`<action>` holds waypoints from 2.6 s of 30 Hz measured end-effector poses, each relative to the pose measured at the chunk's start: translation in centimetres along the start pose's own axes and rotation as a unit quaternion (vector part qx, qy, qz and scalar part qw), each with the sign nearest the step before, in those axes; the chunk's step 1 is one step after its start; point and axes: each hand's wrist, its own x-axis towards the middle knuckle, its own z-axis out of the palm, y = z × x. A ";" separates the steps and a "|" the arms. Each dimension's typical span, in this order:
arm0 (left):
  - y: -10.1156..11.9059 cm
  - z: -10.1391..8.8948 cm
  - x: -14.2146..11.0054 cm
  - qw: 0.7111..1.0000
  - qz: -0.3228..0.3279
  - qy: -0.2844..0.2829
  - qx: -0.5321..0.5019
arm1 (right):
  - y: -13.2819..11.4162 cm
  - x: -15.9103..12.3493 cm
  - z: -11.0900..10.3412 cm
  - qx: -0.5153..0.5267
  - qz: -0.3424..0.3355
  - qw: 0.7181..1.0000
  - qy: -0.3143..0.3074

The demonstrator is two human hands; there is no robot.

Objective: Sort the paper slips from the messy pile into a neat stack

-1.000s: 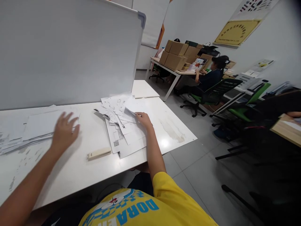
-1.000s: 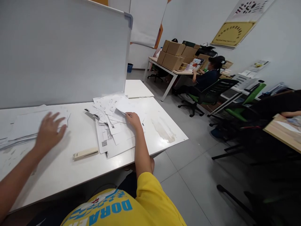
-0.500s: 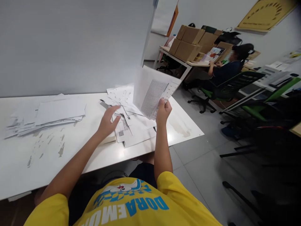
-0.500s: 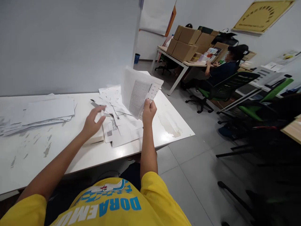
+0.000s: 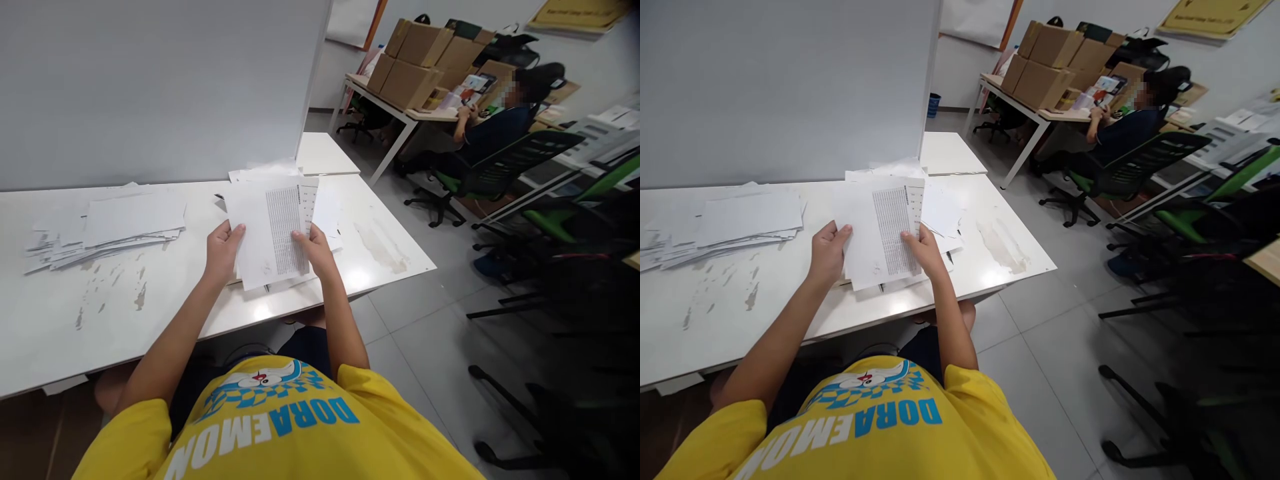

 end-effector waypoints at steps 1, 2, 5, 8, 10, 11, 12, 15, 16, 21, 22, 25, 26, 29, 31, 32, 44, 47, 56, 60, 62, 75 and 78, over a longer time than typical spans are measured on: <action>0.0 -0.1 -0.1 1.000 0.005 0.006 0.005 | -0.1 -0.2 0.1 -0.010 0.004 1.000 -0.025; -0.1 -0.2 -0.3 1.000 0.011 0.010 0.012 | -0.3 -0.3 0.1 -0.023 0.004 0.998 -0.051; -0.2 -0.2 -1.0 0.997 0.055 0.027 0.049 | -1.7 -0.8 0.0 -0.084 -0.020 0.989 -0.121; -0.1 0.0 -2.3 0.979 0.142 0.083 0.120 | -4.1 -0.9 -0.5 -0.153 -0.075 0.973 -0.158; 0.5 -0.3 -3.5 0.948 0.230 0.146 0.166 | -5.9 -0.8 -1.0 -0.198 -0.112 0.956 -0.186; 0.9 -0.7 -4.2 0.927 0.274 0.174 0.189 | -6.8 -0.8 -1.3 -0.222 -0.125 0.945 -0.206; 1.3 -1.1 -4.8 0.908 0.306 0.188 0.218 | -7.7 -0.8 -1.4 -0.248 -0.134 0.932 -0.229; 2.5 -2.7 -7.0 0.900 0.279 0.087 0.324 | -9.7 -1.3 -1.3 -0.317 -0.144 0.888 -0.301; 2.5 -3.2 -7.7 0.906 0.241 0.036 0.347 | -10.2 -1.7 -1.1 -0.332 -0.143 0.876 -0.320; -0.7 -4.5 -11.0 0.944 0.077 0.072 0.312 | -9.5 -4.3 -1.3 -0.344 -0.138 0.896 -0.245; -1.7 -4.7 -11.4 0.952 0.046 0.109 0.281 | -8.7 -4.9 -1.6 -0.335 -0.133 0.913 -0.191; -4.0 -5.4 -12.2 0.965 -0.024 0.163 0.206 | -4.5 -6.6 -2.0 -0.263 -0.078 0.961 -0.043; -4.4 -5.6 -12.3 0.967 -0.029 0.158 0.195 | -2.8 -7.0 -1.7 -0.220 -0.049 0.974 -0.024; -4.7 -6.0 -12.0 0.970 0.000 0.145 0.194 | 1.8 -8.2 0.1 -0.050 0.012 0.999 0.004; -4.9 -5.9 -11.7 0.964 0.036 0.162 0.207 | 3.6 -9.1 1.4 0.022 0.023 0.999 0.042; -5.0 -5.8 -11.7 0.959 0.053 0.173 0.217 | 4.1 -9.6 2.0 0.039 0.020 0.997 0.065; -4.7 -5.6 -12.3 0.954 0.065 0.133 0.262 | 5.9 -12.3 0.8 0.006 0.016 0.995 0.095; -4.3 -5.6 -12.1 0.951 0.022 0.104 0.290 | 5.2 -11.9 -0.5 -0.006 0.045 0.996 0.074; -4.7 -4.2 -12.3 0.861 0.188 0.076 0.467 | 4.4 -11.0 -6.5 -0.037 0.153 0.982 0.100; -4.8 -3.5 -12.2 0.829 0.175 -0.026 0.530 | 5.0 -11.0 -7.2 -0.039 0.174 0.979 0.095; -4.9 -3.3 -12.1 0.818 0.159 -0.056 0.549 | 5.0 -11.0 -7.4 -0.044 0.175 0.979 0.094; -4.6 -3.0 -12.0 0.791 0.136 -0.095 0.589 | 4.8 -10.6 -6.2 -0.033 0.191 0.979 0.059; -4.6 -3.1 -12.1 0.792 0.134 -0.096 0.588 | 4.9 -10.6 -5.9 -0.026 0.196 0.979 0.056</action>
